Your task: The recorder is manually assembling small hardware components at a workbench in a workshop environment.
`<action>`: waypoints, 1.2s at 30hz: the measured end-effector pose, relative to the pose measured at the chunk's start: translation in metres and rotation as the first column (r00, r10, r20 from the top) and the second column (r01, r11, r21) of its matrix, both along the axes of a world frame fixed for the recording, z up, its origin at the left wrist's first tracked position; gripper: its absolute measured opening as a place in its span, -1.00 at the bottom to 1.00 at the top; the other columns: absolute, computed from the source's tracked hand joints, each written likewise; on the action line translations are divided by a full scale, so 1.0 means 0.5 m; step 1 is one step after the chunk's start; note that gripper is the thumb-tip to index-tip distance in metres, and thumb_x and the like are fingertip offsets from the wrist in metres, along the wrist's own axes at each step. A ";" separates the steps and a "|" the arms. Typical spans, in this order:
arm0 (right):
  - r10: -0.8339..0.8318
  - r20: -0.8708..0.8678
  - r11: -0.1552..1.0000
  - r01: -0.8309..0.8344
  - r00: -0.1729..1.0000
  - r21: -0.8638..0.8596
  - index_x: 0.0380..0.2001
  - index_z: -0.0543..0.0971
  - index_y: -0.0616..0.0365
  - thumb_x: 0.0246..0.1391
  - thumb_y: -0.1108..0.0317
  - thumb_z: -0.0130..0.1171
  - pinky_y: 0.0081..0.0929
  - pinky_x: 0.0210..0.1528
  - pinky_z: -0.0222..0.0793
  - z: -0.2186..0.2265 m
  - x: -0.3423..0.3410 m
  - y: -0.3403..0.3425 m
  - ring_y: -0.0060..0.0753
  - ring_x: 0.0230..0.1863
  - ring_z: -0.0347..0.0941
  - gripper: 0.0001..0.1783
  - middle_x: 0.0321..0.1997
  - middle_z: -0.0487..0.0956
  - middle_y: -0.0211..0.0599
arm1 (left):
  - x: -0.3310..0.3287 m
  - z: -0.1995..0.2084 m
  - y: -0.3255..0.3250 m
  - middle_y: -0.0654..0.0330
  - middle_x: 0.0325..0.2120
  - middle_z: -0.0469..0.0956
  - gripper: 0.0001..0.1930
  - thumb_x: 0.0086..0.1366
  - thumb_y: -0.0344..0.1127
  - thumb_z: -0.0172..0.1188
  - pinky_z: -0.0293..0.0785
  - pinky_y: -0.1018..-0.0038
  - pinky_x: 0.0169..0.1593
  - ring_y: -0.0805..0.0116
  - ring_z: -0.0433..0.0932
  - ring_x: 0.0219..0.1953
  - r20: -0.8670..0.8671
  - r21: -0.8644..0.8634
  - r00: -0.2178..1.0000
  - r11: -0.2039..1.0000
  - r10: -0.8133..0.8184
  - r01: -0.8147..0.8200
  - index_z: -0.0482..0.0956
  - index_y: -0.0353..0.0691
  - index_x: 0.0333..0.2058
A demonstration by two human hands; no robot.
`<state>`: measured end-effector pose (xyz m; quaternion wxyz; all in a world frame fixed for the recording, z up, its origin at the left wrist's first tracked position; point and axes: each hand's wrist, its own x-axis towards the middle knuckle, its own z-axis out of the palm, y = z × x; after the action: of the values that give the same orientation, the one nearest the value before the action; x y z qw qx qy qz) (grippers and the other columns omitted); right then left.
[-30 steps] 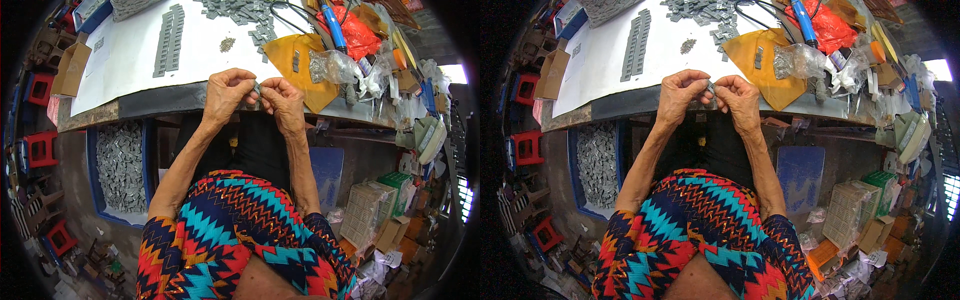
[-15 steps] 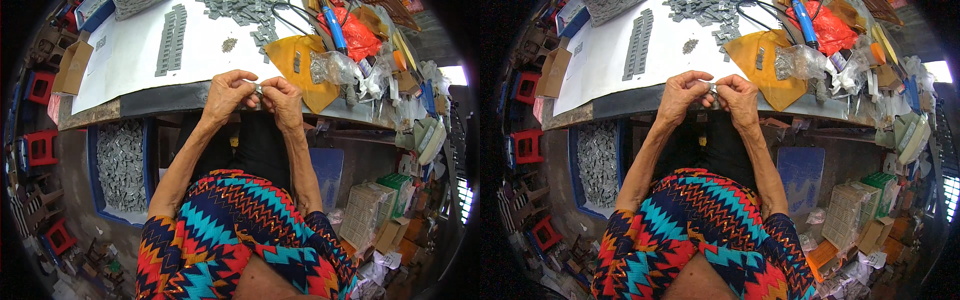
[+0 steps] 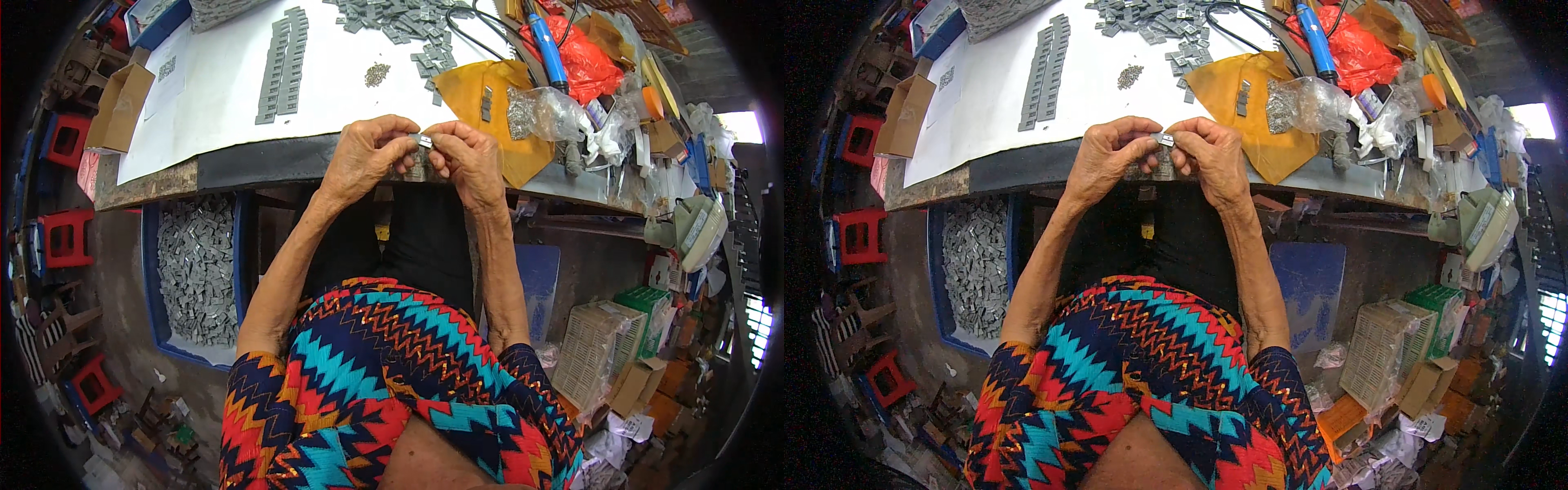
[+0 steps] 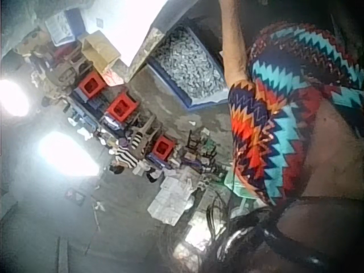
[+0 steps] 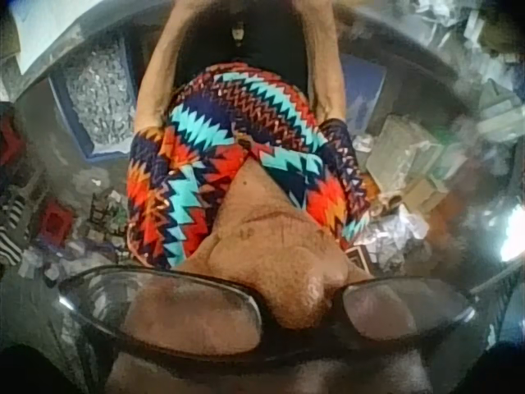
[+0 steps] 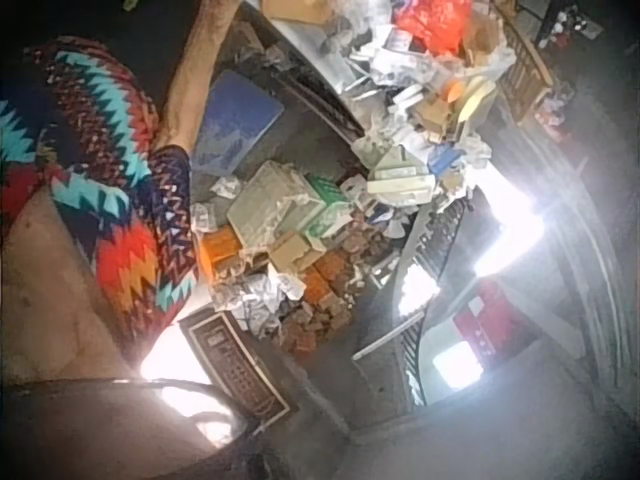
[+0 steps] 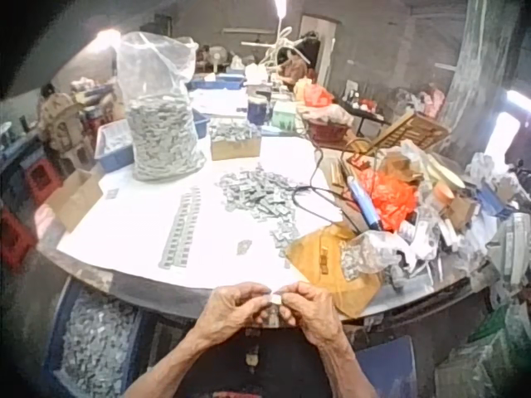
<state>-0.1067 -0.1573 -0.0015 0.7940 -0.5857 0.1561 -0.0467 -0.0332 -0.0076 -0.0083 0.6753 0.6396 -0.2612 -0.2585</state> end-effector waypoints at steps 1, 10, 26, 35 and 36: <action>-0.006 -0.017 1.000 0.005 1.000 -0.029 -0.44 0.50 0.30 -0.04 0.47 0.05 -0.81 -0.69 0.16 0.000 0.001 0.001 -0.74 -0.72 0.25 -0.88 -0.69 0.42 -0.45 | 0.001 -0.001 0.000 0.24 -0.64 0.51 -0.82 0.13 -0.47 0.05 0.42 0.69 -0.50 0.60 0.44 -0.62 0.019 0.016 1.000 1.000 0.011 -0.011 0.49 -0.40 -0.28; 0.009 -0.041 0.965 -0.019 0.999 -0.260 -0.47 0.51 0.27 -0.08 0.47 0.04 -0.80 -0.65 0.19 0.016 0.019 0.007 -0.74 -0.69 0.29 -0.90 -0.68 0.43 -0.47 | 0.010 0.022 0.012 0.20 -0.53 0.55 -0.82 0.11 -0.46 0.11 0.43 0.63 -0.42 0.58 0.47 -0.50 0.314 0.179 0.949 0.982 0.006 -0.065 0.51 -0.34 -0.28; 0.134 -0.014 0.897 -0.127 0.991 -0.423 -0.51 0.49 0.24 -0.05 0.47 0.05 -0.77 -0.68 0.10 0.028 0.031 0.003 -0.77 -0.69 0.24 -0.93 -0.70 0.38 -0.53 | 0.015 0.017 0.030 0.01 -0.47 0.48 -0.81 -0.03 -0.51 0.14 0.42 0.39 -0.34 0.09 0.49 -0.39 0.673 0.098 0.739 0.989 0.013 -0.108 0.48 -0.32 -0.36; 0.155 -0.002 0.919 -0.145 0.988 -0.365 -0.50 0.49 0.24 -0.09 0.46 0.06 -0.82 -0.66 0.05 0.028 0.025 0.012 -0.81 -0.68 0.18 -0.92 -0.66 0.36 -0.60 | 0.013 0.028 0.035 0.05 -0.47 0.48 -0.84 -0.06 -0.51 0.17 0.43 0.43 -0.39 0.16 0.51 -0.43 0.653 0.138 0.757 0.979 0.023 -0.148 0.49 -0.35 -0.41; 0.156 0.004 0.922 -0.144 0.988 -0.359 -0.50 0.49 0.24 -0.09 0.46 0.06 -0.81 -0.66 0.05 0.031 0.028 0.013 -0.81 -0.68 0.18 -0.92 -0.67 0.36 -0.60 | 0.014 0.030 0.035 0.05 -0.47 0.48 -0.84 -0.06 -0.51 0.17 0.43 0.43 -0.39 0.16 0.50 -0.43 0.664 0.122 0.747 0.981 0.032 -0.150 0.48 -0.35 -0.41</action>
<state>-0.0926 -0.1509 0.0141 0.6779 -0.7296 0.0869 -0.0227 -0.0260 0.0100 0.0068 0.4954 0.7560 -0.4277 -0.0044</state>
